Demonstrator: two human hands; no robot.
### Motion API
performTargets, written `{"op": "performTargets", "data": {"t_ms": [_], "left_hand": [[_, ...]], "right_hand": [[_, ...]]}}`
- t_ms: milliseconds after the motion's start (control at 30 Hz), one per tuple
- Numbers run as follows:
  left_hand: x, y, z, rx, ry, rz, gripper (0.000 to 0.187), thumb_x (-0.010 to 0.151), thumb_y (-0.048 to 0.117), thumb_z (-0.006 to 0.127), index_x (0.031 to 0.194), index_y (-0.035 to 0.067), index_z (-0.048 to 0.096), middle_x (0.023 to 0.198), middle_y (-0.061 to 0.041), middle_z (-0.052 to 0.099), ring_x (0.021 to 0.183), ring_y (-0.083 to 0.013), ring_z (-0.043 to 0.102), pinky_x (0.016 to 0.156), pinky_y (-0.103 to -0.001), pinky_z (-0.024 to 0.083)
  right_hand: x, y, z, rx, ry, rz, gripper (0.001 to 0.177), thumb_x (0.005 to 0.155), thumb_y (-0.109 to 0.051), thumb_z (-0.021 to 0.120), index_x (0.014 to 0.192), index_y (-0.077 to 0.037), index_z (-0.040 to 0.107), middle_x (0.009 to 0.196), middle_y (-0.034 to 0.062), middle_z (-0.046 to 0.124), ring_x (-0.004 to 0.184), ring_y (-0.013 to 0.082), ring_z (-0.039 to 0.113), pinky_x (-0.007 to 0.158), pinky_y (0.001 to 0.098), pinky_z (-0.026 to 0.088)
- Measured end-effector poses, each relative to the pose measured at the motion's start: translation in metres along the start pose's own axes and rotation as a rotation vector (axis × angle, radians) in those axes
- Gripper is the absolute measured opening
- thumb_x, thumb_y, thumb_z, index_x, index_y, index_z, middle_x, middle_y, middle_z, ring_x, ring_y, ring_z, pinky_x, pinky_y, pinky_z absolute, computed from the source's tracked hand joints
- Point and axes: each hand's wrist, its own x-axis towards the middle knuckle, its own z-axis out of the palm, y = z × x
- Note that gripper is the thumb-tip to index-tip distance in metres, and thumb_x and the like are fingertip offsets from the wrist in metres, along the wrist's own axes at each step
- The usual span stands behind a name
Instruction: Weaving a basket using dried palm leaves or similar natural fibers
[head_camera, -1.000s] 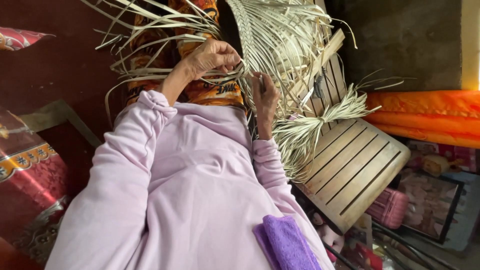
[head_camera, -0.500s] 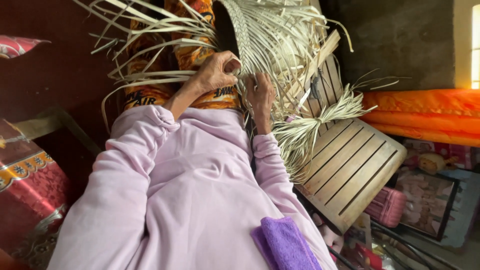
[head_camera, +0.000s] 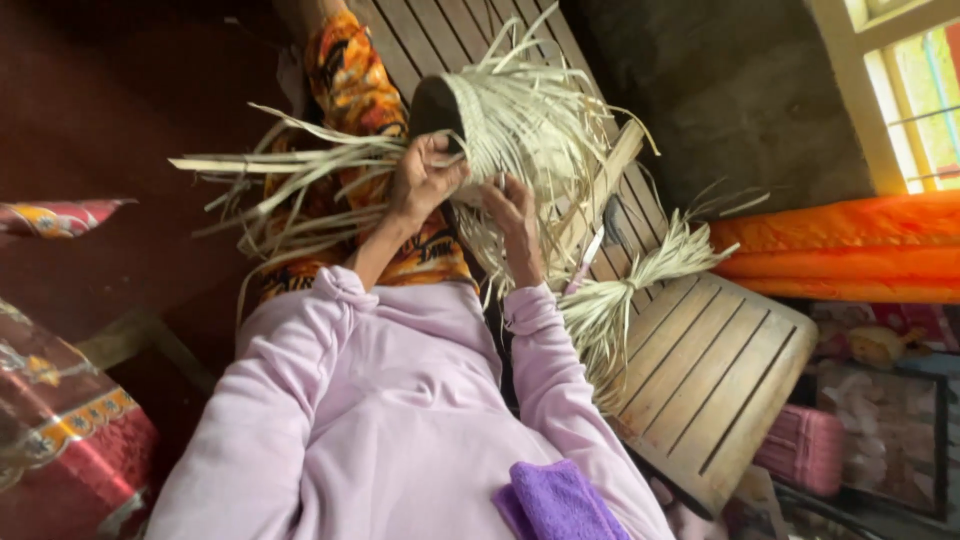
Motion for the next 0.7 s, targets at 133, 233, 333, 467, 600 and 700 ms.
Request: {"op": "performTargets", "data": {"t_ms": [133, 233, 333, 467, 600, 700], "left_hand": [[0.007, -0.013, -0.010, 0.221, 0.027, -0.023, 0.044, 0.085, 0.024, 0.081, 0.117, 0.002, 0.061, 0.092, -0.016, 0.074, 0.085, -0.0193, 0.072, 0.066, -0.031, 0.063], [0.019, -0.032, -0.015, 0.112, -0.033, -0.074, 0.032, 0.083, 0.032, 0.084, 0.096, 0.006, 0.070, 0.073, -0.008, 0.071, 0.069, -0.0103, 0.067, 0.059, -0.025, 0.058], [0.020, -0.019, -0.009, 0.140, -0.014, -0.110, 0.026, 0.074, 0.027, 0.085, 0.080, 0.006, 0.070, 0.063, -0.002, 0.064, 0.059, -0.0073, 0.061, 0.051, -0.020, 0.051], [0.031, -0.007, 0.001, 0.359, 0.081, -0.055, 0.021, 0.072, 0.027, 0.083, 0.081, 0.010, 0.074, 0.062, -0.005, 0.066, 0.061, -0.0131, 0.065, 0.053, -0.025, 0.050], [0.016, 0.034, 0.017, 0.701, 0.091, -0.012, 0.026, 0.074, 0.034, 0.072, 0.086, 0.011, 0.072, 0.070, -0.009, 0.071, 0.077, -0.0287, 0.073, 0.067, -0.037, 0.057], [0.006, 0.061, 0.021, 0.636, 0.084, 0.016, 0.020, 0.077, 0.031, 0.067, 0.083, 0.012, 0.071, 0.065, -0.005, 0.069, 0.071, -0.0222, 0.071, 0.063, -0.033, 0.054]], "right_hand": [[-0.016, -0.056, 0.040, -0.007, 0.095, 0.095, 0.014, 0.086, -0.024, 0.069, 0.086, -0.012, 0.063, 0.074, -0.0041, 0.053, 0.071, 0.0056, 0.050, 0.063, 0.0220, 0.040], [-0.004, -0.038, 0.037, -0.047, 0.030, 0.065, 0.016, 0.088, -0.025, 0.071, 0.081, -0.014, 0.062, 0.067, -0.0023, 0.051, 0.061, 0.0059, 0.044, 0.056, 0.0240, 0.035], [-0.006, -0.066, 0.051, -0.056, 0.063, 0.092, 0.016, 0.086, -0.025, 0.067, 0.083, -0.012, 0.060, 0.071, -0.0051, 0.050, 0.068, 0.0042, 0.046, 0.060, 0.0193, 0.034], [-0.002, -0.079, 0.058, -0.060, 0.055, 0.079, 0.021, 0.086, -0.029, 0.067, 0.081, -0.009, 0.061, 0.069, -0.0027, 0.049, 0.065, 0.0059, 0.045, 0.058, 0.0212, 0.033], [-0.009, -0.114, 0.066, -0.108, 0.051, 0.054, 0.019, 0.088, -0.026, 0.065, 0.079, -0.010, 0.060, 0.068, -0.0027, 0.048, 0.064, 0.0069, 0.043, 0.057, 0.0242, 0.033], [-0.004, -0.116, 0.069, -0.123, 0.063, 0.035, 0.022, 0.093, -0.021, 0.061, 0.076, -0.008, 0.060, 0.063, -0.0012, 0.047, 0.060, 0.0070, 0.040, 0.055, 0.0240, 0.031]]}}
